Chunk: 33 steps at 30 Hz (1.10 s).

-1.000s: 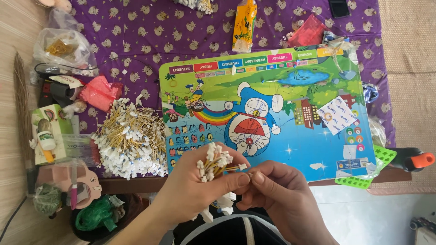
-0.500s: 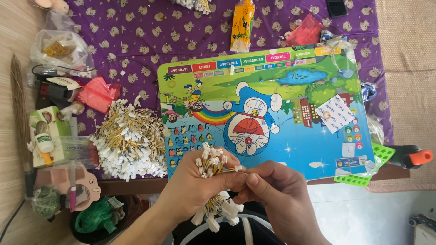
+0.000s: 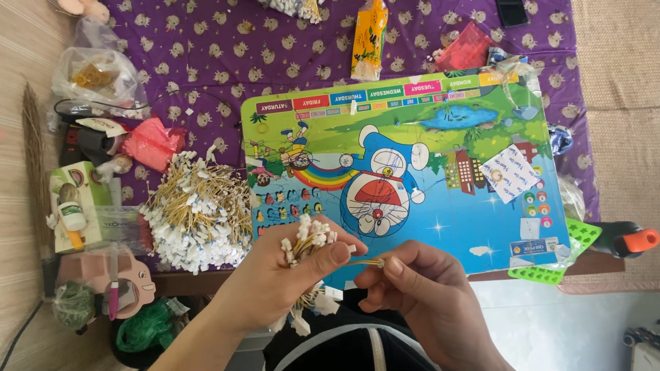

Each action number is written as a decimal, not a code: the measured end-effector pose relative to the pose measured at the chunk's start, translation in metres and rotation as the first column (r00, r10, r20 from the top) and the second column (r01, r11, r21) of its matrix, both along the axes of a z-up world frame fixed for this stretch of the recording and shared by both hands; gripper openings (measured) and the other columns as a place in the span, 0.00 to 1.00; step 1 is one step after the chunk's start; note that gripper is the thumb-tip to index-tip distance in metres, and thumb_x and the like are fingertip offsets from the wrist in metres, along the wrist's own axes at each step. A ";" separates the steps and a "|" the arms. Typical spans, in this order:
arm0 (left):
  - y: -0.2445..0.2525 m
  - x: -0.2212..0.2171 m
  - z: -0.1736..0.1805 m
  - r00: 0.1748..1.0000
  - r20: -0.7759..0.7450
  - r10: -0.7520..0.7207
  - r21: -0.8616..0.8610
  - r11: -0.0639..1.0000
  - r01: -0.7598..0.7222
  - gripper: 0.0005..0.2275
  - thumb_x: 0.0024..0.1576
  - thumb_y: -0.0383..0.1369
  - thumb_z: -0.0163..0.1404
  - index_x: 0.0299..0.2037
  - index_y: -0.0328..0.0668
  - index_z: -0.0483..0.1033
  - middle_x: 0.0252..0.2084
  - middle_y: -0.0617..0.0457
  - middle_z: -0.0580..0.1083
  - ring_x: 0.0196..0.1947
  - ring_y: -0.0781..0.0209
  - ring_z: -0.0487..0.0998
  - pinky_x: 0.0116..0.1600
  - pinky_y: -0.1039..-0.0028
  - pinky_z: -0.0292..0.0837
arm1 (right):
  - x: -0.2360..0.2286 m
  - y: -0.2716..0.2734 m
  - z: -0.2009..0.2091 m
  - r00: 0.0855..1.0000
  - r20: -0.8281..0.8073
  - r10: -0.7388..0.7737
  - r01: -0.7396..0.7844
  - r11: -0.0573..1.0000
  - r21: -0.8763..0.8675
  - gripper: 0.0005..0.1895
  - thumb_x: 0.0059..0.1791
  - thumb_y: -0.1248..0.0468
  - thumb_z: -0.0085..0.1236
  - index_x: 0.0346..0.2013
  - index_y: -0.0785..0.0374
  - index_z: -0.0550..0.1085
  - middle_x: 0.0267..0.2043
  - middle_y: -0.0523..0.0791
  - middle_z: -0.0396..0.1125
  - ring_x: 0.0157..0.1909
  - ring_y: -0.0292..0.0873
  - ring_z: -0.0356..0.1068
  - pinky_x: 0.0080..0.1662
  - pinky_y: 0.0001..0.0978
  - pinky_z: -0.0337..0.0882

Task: Assembling small white components onto a thin wire by hand

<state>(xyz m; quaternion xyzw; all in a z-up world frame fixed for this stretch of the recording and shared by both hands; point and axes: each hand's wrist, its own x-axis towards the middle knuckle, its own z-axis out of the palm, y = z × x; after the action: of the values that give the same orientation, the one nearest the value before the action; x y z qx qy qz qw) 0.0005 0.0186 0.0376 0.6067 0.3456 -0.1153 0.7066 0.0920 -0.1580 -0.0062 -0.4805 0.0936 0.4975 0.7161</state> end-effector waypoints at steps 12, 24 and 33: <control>0.028 0.001 -0.045 0.904 -0.392 0.170 0.242 0.967 -0.077 0.15 0.47 0.45 0.60 0.35 0.44 0.79 0.18 0.52 0.69 0.15 0.62 0.59 0.25 0.71 0.52 | 0.031 -0.022 -0.047 0.991 0.090 0.094 -0.076 0.981 -0.179 0.08 0.44 0.69 0.55 0.28 0.74 0.75 0.30 0.57 0.72 0.31 0.51 0.70 0.35 0.45 0.77; 0.121 -0.072 -0.149 0.724 -0.520 0.453 0.478 0.857 -0.192 0.43 0.51 0.52 0.55 0.72 0.39 0.48 0.22 0.51 0.64 0.19 0.61 0.63 0.36 0.69 0.64 | 0.045 -0.021 -0.065 0.991 0.090 0.096 -0.049 0.905 -0.422 0.08 0.48 0.73 0.52 0.27 0.78 0.71 0.36 0.64 0.75 0.34 0.58 0.73 0.43 0.45 0.74; 0.151 -0.070 -0.203 0.878 -0.351 0.324 0.830 0.542 0.132 0.12 0.55 0.38 0.59 0.31 0.38 0.70 0.36 0.49 0.70 0.33 0.60 0.71 0.41 0.74 0.73 | 0.037 -0.021 -0.097 0.983 -0.174 0.062 -0.098 0.974 -0.205 0.06 0.50 0.70 0.50 0.33 0.73 0.71 0.37 0.65 0.73 0.33 0.57 0.73 0.37 0.43 0.74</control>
<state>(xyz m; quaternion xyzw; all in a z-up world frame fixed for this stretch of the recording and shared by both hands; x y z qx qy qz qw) -0.0696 0.1694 -0.1649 0.8010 0.5505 -0.0386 0.2319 0.1286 -0.1789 -0.1034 -0.5146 0.1862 0.5514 0.6297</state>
